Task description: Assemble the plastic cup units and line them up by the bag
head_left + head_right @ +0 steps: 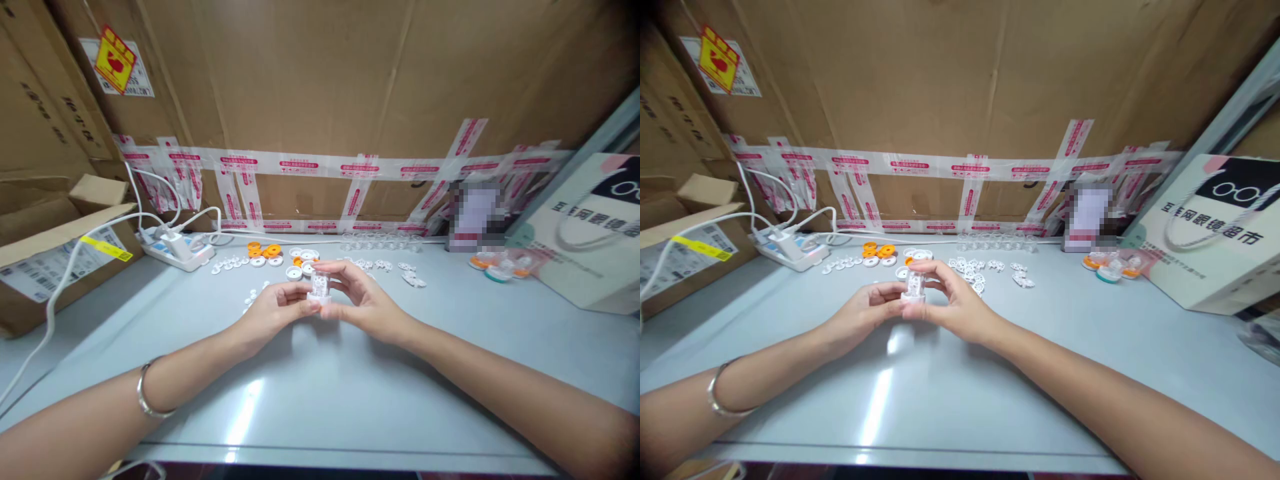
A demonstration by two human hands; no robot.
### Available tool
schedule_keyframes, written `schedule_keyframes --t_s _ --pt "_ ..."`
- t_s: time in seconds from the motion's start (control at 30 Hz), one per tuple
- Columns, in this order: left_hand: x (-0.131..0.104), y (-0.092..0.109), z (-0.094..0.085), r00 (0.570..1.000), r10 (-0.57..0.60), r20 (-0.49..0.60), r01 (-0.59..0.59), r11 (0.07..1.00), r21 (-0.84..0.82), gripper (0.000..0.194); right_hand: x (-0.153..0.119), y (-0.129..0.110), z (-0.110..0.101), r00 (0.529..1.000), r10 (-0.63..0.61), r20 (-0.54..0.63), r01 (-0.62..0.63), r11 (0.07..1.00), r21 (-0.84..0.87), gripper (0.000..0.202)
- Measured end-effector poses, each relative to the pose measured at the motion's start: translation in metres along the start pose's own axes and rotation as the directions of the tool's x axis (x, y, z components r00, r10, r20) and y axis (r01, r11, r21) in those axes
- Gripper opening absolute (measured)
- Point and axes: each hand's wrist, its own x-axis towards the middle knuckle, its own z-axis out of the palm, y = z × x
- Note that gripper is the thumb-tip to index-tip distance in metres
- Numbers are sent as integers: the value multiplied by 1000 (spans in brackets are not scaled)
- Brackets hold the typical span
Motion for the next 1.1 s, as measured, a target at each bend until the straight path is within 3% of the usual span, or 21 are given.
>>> schedule_keyframes --t_s 0.07,0.13,0.3,0.47,0.6,0.8,1.0,1.1 --pt "-1 1 -2 999 20 47 -17 999 -46 27 -2 -2 -6 992 -93 83 107 977 -185 60" --pt "-2 2 -1 997 27 78 -22 997 -68 25 -6 -1 -9 975 -192 108 218 908 -356 62" --pt "-4 1 -1 996 58 61 -55 997 -52 26 -11 1 -8 941 -321 110 330 791 -515 61" --pt "-3 0 -3 973 185 140 -187 982 -2 57 -10 -1 -9 908 -391 152 407 734 -544 59" --pt "-5 6 0 961 233 146 -244 968 63 43 -10 -4 -9 873 -438 215 477 675 -563 57" --pt "-9 9 4 980 161 115 -171 981 87 34 -10 -6 -6 859 -460 223 502 674 -542 57" --pt "-9 4 2 985 116 125 -129 986 102 36 -13 -1 -2 823 -523 220 551 645 -529 60" --pt "-7 3 3 990 96 106 -104 993 64 35 -14 3 -1 854 -484 193 505 679 -532 60"
